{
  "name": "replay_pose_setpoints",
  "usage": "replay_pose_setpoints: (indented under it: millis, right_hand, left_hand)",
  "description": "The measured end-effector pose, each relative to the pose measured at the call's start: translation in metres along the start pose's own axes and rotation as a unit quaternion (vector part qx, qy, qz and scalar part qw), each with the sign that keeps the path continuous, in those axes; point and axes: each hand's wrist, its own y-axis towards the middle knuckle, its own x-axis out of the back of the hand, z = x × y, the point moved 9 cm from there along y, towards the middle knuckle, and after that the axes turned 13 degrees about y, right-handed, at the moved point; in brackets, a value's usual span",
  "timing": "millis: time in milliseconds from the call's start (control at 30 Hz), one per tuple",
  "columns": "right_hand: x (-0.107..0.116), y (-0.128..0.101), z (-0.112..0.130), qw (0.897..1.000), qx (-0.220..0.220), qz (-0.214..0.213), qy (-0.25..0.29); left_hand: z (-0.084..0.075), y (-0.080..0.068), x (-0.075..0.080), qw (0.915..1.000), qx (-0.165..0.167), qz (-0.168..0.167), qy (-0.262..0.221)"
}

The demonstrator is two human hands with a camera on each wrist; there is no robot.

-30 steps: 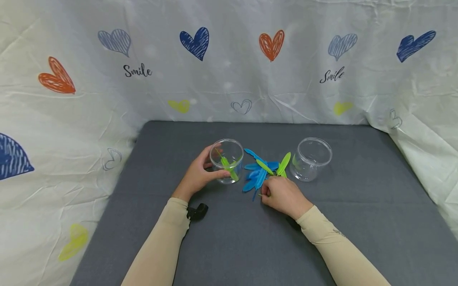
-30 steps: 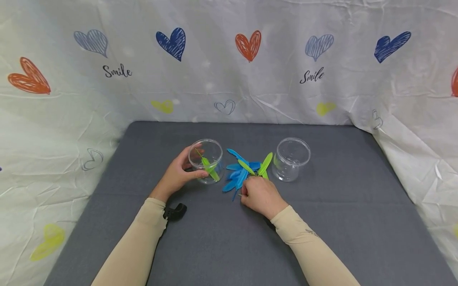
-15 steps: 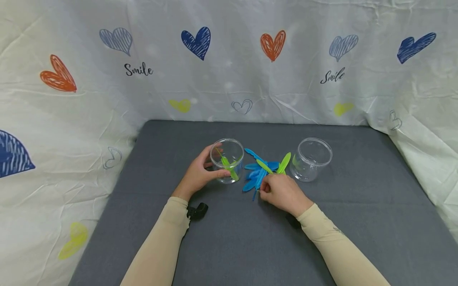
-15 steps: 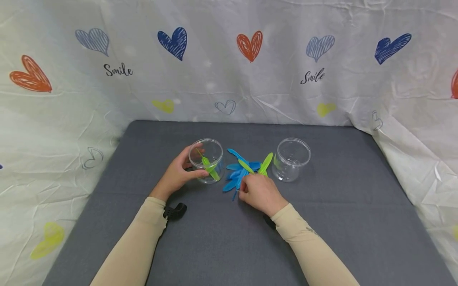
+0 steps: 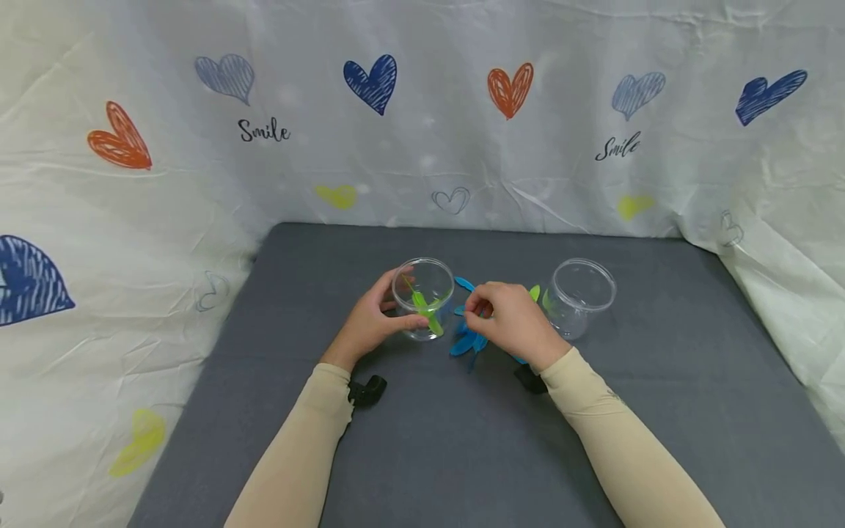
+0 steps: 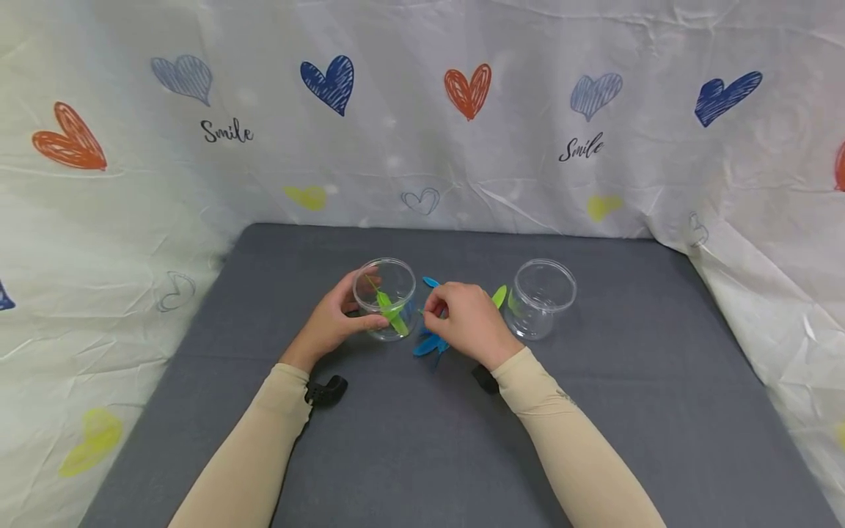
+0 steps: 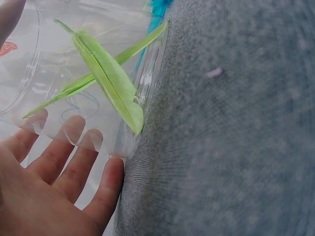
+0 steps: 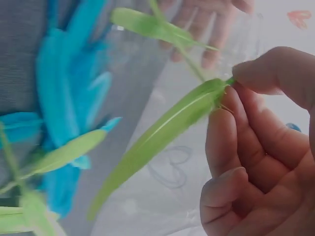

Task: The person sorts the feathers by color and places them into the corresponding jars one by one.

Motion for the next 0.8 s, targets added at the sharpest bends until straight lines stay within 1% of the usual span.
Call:
replay_pose_setpoints:
  millis: [100, 233, 433, 533, 667, 800]
  right_hand:
    - [0.004, 0.010, 0.008, 1.000, 0.006, -0.009, 0.023]
    - [0.007, 0.022, 0.017, 0.998, 0.001, -0.016, 0.057]
    - [0.006, 0.040, 0.034, 0.996, 0.012, -0.020, 0.086]
    - [0.006, 0.049, 0.043, 0.993, 0.020, -0.026, 0.110]
    - [0.007, 0.061, 0.053, 0.988, 0.033, -0.046, 0.141]
    - [0.005, 0.070, 0.056, 0.984, 0.041, -0.066, 0.163]
  left_hand:
    - [0.001, 0.000, 0.000, 1.0000, 0.003, 0.000, -0.002]
    - [0.001, 0.000, 0.000, 1.0000, 0.004, 0.002, -0.004]
    - [0.002, -0.001, 0.002, 1.0000, 0.009, 0.004, -0.002]
    - [0.003, -0.001, 0.004, 0.9999, 0.011, 0.003, 0.000]
    - [0.004, -0.001, 0.003, 0.9999, 0.011, 0.004, 0.000]
    - [0.003, -0.001, 0.000, 0.9999, 0.011, 0.008, -0.003]
